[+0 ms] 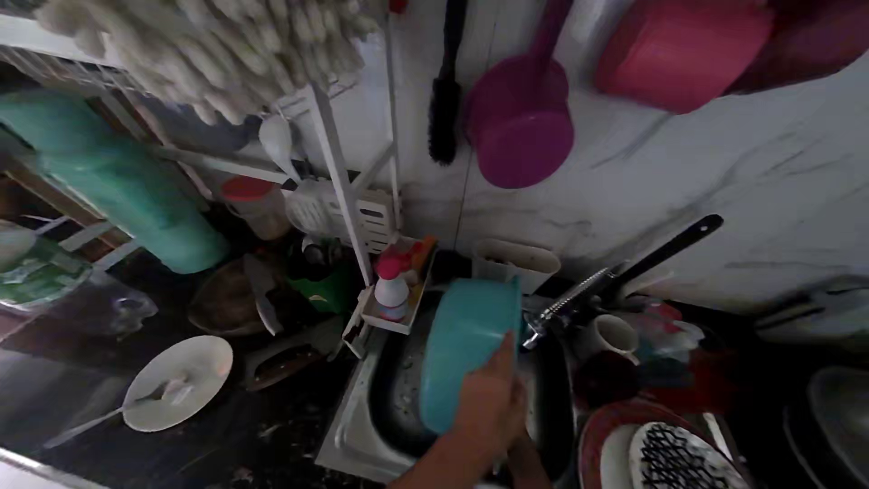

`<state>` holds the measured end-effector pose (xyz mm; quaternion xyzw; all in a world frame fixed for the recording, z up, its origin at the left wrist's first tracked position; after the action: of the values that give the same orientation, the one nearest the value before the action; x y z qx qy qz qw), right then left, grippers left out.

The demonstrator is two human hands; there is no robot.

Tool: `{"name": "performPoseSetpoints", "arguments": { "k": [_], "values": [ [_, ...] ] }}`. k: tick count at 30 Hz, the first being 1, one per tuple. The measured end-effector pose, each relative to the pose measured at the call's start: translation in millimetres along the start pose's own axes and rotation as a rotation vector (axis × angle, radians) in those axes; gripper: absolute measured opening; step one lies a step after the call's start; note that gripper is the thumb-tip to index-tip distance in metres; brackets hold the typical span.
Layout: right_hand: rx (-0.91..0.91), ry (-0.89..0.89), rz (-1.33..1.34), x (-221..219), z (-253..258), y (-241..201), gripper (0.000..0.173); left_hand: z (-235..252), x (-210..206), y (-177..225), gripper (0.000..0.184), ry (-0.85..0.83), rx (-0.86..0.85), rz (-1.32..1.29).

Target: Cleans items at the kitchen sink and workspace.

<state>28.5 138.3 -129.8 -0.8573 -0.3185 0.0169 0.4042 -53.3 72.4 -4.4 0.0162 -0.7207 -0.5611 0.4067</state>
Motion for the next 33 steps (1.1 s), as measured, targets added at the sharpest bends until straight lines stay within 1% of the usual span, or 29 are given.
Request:
{"name": "performPoseSetpoints", "arguments": {
  "k": [2, 3, 4, 6, 8, 9, 10, 11, 12, 13, 14, 16, 18, 19, 22, 24, 25, 26, 27, 29, 30, 31, 32, 33],
  "values": [
    [0.038, 0.194, -0.086, 15.8, 83.4, 63.8, 0.037, -1.8, 9.9, -31.0, 0.061, 0.077, 0.043, -0.061],
    [0.027, 0.236, -0.117, 25.4, 105.5, 82.3, 0.04, -2.2, 13.0, -48.7, 0.063, 0.089, 0.088, -0.056],
    [0.015, 0.269, -0.131, 35.1, 112.9, 89.2, 0.045, -2.5, 15.0, -66.7, 0.065, 0.097, 0.139, -0.037],
    [0.035, 0.35, -0.155, 52.0, 111.6, 81.9, 0.049, -4.7, 16.1, -103.2, 0.071, 0.091, 0.255, -0.003],
    [0.118, 0.426, -0.236, 61.1, 104.5, 59.6, 0.062, -11.2, 13.6, -139.5, 0.076, 0.101, 0.32, 0.02],
    [0.186, 0.458, -0.312, 62.1, 99.4, 45.5, 0.069, -15.0, 10.8, -158.0, 0.079, 0.09, 0.345, 0.017],
    [0.279, 0.484, -0.388, 59.7, 92.5, 29.8, 0.071, -18.6, 7.0, -176.9, 0.082, 0.076, 0.37, -0.001],
    [0.396, 0.496, -0.432, 53.4, 84.6, 15.4, 0.068, -22.7, 2.1, -197.3, 0.083, 0.058, 0.405, -0.035],
    [0.492, 0.454, -0.438, 42.3, 77.0, 4.0, 0.064, -27.3, -3.3, -218.0, 0.082, 0.03, 0.447, -0.073],
    [0.544, 0.359, -0.405, 26.8, 72.0, -3.0, 0.058, -31.6, -8.5, -237.2, 0.082, -0.007, 0.5, -0.117],
    [0.555, 0.223, -0.321, 8.1, 69.6, -5.9, 0.053, -34.9, -12.6, -252.5, 0.081, -0.031, 0.543, -0.164],
    [0.468, -0.061, -0.092, -31.4, 72.9, -0.5, 0.045, -35.2, -12.1, -262.6, 0.079, -0.039, 0.561, -0.214],
    [0.309, -0.226, 0.16, -60.6, 78.8, 12.2, 0.04, -31.5, -6.1, -265.0, 0.078, -0.048, 0.574, -0.181],
    [0.221, -0.246, 0.264, -68.1, 81.3, 15.7, 0.035, -28.6, -2.0, -266.7, 0.077, -0.047, 0.599, -0.156],
    [-0.011, -0.203, 0.563, -75.5, 90.1, 21.2, 0.024, -21.2, 9.9, -275.0, 0.072, -0.034, 0.66, -0.106],
    [-0.075, -0.256, 0.682, -80.0, 92.7, 19.0, 0.032, -17.4, 13.7, -276.8, 0.067, -0.034, 0.65, -0.098],
    [-0.062, -0.289, 0.643, -79.6, 91.5, 15.9, 0.035, -15.9, 14.3, -276.0, 0.065, -0.031, 0.642, -0.101],
    [-0.024, -0.326, 0.535, -79.0, 89.8, 12.6, 0.035, -15.3, 14.2, -275.4, 0.064, -0.022, 0.64, -0.107],
    [0.026, -0.356, 0.379, -78.8, 89.4, 10.2, 0.034, -15.4, 14.2, -274.5, 0.063, 0.0, 0.64, -0.111],
    [0.155, -0.347, -0.025, -72.6, 86.7, 3.9, 0.034, -16.8, 13.8, -272.7, 0.066, 0.043, 0.64, -0.117],
    [0.195, -0.332, -0.248, -65.9, 84.4, -0.3, 0.037, -17.3, 13.1, -272.9, 0.068, 0.057, 0.634, -0.115],
    [0.225, -0.31, -0.425, -56.6, 83.0, -3.8, 0.044, -17.8, 12.3, -273.5, 0.069, 0.068, 0.621, -0.112],
    [0.271, -0.278, -0.581, -46.6, 81.5, -7.3, 0.053, -18.3, 11.6, -274.1, 0.07, 0.078, 0.609, -0.107],
    [0.316, -0.224, -0.693, -36.9, 82.0, -9.3, 0.056, -18.6, 11.1, -274.2, 0.07, 0.092, 0.599, -0.099]
  ]
}}
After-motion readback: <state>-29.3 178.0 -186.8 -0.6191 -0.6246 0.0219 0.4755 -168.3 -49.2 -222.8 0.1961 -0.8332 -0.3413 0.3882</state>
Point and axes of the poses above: each hand's wrist, its own z-axis towards the middle knuckle, its own x-axis out of the back of the hand, y = z × x, the point moved 9 cm from there along z, towards the middle knuckle, and after that the axes turned 1 degree about y, right-handed, at the moved point
